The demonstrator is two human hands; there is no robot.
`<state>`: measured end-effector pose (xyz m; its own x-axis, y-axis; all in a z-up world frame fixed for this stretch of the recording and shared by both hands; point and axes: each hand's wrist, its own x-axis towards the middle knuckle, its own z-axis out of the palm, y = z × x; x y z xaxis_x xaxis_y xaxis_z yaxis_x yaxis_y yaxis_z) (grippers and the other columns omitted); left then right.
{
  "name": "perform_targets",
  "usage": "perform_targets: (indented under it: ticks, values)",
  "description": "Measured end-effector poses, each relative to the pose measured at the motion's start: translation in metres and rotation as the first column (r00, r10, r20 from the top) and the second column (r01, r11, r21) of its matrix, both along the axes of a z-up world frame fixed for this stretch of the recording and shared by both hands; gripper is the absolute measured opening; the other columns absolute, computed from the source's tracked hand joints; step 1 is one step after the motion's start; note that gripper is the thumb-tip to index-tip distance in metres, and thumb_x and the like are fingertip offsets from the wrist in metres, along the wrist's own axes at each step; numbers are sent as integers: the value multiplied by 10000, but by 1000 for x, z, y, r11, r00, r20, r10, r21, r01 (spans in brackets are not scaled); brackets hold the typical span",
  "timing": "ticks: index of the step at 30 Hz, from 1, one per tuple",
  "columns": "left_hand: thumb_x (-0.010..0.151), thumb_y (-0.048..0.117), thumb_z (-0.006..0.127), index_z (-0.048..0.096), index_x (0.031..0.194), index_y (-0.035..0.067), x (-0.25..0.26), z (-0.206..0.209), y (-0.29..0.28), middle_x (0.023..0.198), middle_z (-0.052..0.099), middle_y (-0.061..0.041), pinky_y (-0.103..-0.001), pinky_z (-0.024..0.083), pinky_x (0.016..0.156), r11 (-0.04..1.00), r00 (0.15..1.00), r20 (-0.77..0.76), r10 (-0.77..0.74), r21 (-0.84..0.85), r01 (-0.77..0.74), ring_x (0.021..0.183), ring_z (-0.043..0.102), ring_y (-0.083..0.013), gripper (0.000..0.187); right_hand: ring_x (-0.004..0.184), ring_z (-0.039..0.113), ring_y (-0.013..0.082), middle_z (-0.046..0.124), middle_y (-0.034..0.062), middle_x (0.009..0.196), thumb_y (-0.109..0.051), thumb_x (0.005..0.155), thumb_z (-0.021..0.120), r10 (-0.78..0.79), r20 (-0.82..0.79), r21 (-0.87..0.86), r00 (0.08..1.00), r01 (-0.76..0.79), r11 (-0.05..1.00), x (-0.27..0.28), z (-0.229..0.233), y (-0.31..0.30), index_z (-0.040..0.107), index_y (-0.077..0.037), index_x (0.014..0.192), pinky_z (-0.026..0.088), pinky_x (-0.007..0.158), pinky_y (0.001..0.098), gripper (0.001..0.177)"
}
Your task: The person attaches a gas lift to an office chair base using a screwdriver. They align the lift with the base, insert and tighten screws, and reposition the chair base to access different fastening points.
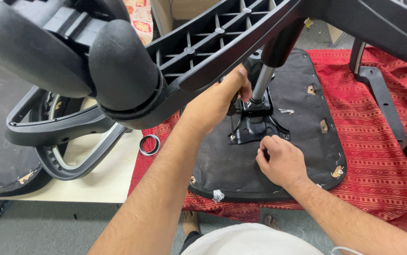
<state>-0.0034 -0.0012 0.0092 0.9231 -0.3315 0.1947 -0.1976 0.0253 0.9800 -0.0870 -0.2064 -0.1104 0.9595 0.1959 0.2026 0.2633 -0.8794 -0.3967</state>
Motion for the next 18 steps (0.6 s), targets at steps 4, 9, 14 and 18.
perform_targets:
  ticks: [4,9,14,18]
  values:
    - [1035,492,482,571,710,95,-9,12,-6,635,511,18,-270,396,611,975,991,-42,127,187,-118,613,475,-98,521,694,655,222,586,26,737,-191,841,695,3,5,2,1000,-3,1000,0,0,0,596,-105,822,530,635,398,133]
    - [1065,511,518,639,886,89,-11,11,-8,756,560,14,-259,426,718,980,1000,22,-19,-196,23,733,529,-99,474,694,655,225,591,26,743,-189,840,695,8,10,2,1000,-8,1000,0,-1,-1,598,-107,822,528,631,398,129]
    - [1077,483,519,679,1023,84,-8,5,-2,836,599,0,-258,431,750,946,996,25,-90,-311,93,808,545,-105,433,700,657,235,594,28,742,-188,831,700,13,38,15,999,-13,1000,-1,-2,-1,597,-104,822,526,631,406,133]
    - [1034,398,593,702,1038,72,-8,1,-6,893,654,3,-256,484,836,957,996,-73,-54,-289,31,898,605,-97,344,703,658,240,597,29,741,-192,832,702,8,41,12,999,-8,1000,0,-2,-1,598,-108,822,527,635,408,135]
